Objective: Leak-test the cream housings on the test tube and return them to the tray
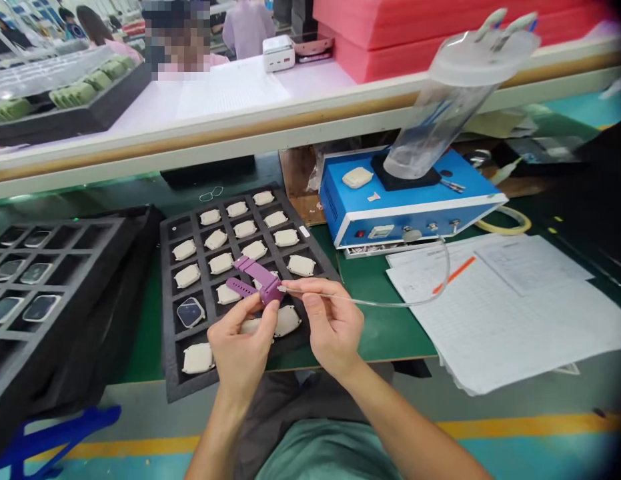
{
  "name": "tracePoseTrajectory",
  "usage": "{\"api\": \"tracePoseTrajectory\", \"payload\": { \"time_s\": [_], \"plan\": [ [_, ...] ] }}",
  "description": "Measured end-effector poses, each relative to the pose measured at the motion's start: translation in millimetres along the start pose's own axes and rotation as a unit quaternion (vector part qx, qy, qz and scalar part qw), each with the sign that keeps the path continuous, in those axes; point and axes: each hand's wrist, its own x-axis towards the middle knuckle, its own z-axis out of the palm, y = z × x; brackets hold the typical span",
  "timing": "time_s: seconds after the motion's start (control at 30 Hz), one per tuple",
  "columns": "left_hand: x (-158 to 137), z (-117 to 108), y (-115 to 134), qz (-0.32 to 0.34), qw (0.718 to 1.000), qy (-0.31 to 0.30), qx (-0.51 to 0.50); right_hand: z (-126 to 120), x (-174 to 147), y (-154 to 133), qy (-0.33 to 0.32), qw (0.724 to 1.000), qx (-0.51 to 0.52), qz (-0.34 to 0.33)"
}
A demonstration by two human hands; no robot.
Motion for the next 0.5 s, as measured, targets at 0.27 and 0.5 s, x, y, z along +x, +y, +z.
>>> {"api": "tracePoseTrajectory", "payload": {
  "time_s": [0.27,0.5],
  "plan": [
    [-1.3,1.2,-2.9,-0.003,1.0,-0.005,0.011,-2.4,1.1,-0.5,-0.013,1.0,-0.012,0.003],
    [-3.3,1.1,-4.6,-0.002,1.0,-0.006,0.015,-3.6,0.9,-0.9,-0.019,1.0,-0.01,0.004]
  ]
}}
